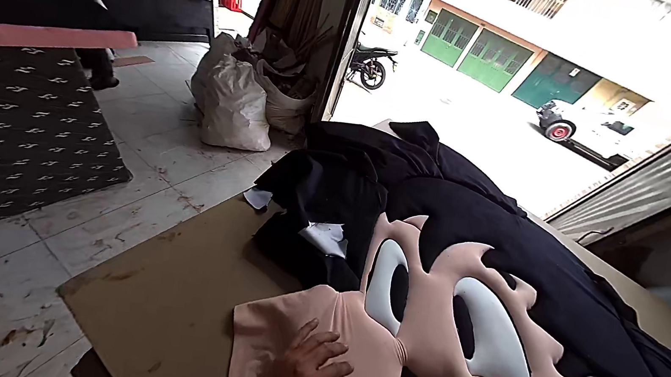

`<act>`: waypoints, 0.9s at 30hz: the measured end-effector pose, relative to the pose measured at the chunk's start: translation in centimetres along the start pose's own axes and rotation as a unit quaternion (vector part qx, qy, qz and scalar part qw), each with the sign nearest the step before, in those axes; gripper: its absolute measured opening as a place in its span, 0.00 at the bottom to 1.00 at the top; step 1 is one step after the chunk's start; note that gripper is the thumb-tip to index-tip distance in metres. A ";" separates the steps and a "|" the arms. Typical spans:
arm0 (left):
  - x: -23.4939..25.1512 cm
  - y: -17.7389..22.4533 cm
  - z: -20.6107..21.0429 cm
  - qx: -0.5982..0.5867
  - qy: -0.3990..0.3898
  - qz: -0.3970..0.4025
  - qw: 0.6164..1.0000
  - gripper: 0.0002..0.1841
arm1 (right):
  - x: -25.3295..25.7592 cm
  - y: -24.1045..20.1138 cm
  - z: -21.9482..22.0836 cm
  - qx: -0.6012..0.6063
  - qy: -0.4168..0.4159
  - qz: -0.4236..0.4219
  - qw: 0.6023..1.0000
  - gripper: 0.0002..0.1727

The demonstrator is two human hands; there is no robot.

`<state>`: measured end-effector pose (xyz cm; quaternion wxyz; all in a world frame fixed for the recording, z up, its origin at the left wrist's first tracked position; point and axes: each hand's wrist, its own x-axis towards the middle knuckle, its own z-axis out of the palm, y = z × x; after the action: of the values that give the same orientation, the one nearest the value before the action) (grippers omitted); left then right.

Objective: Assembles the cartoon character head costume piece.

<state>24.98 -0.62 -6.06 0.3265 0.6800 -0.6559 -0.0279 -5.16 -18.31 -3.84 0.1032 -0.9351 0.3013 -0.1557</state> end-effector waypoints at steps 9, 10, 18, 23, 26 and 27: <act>4.2 -13.9 0.5 -0.077 0.064 -0.007 0.995 0.28 | 27.4 2.3 0.8 -0.155 -0.055 -0.092 0.982 0.14; 3.9 -14.5 1.2 -0.089 0.081 -0.002 0.993 0.28 | 30.1 3.0 1.8 -0.163 -0.075 -0.092 0.979 0.14; 4.1 -15.3 0.9 -0.188 0.062 -0.044 0.979 0.25 | 42.5 6.5 6.6 -0.202 -0.175 -0.130 0.955 0.19; 4.5 -14.9 0.5 -0.199 0.017 -0.073 0.977 0.26 | 44.2 7.2 6.4 -0.200 -0.224 -0.179 0.937 0.20; 4.6 -14.8 0.2 -0.206 -0.003 -0.085 0.975 0.27 | 44.9 7.7 6.3 -0.192 -0.240 -0.192 0.932 0.22; 4.7 -14.8 0.1 -0.208 -0.009 -0.088 0.974 0.26 | 45.2 7.8 6.4 -0.189 -0.245 -0.199 0.930 0.23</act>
<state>38.51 -6.04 -11.45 0.4513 0.6522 -0.5759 -0.1982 27.76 -50.79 -1.63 -0.0380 -0.9871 0.0987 0.1204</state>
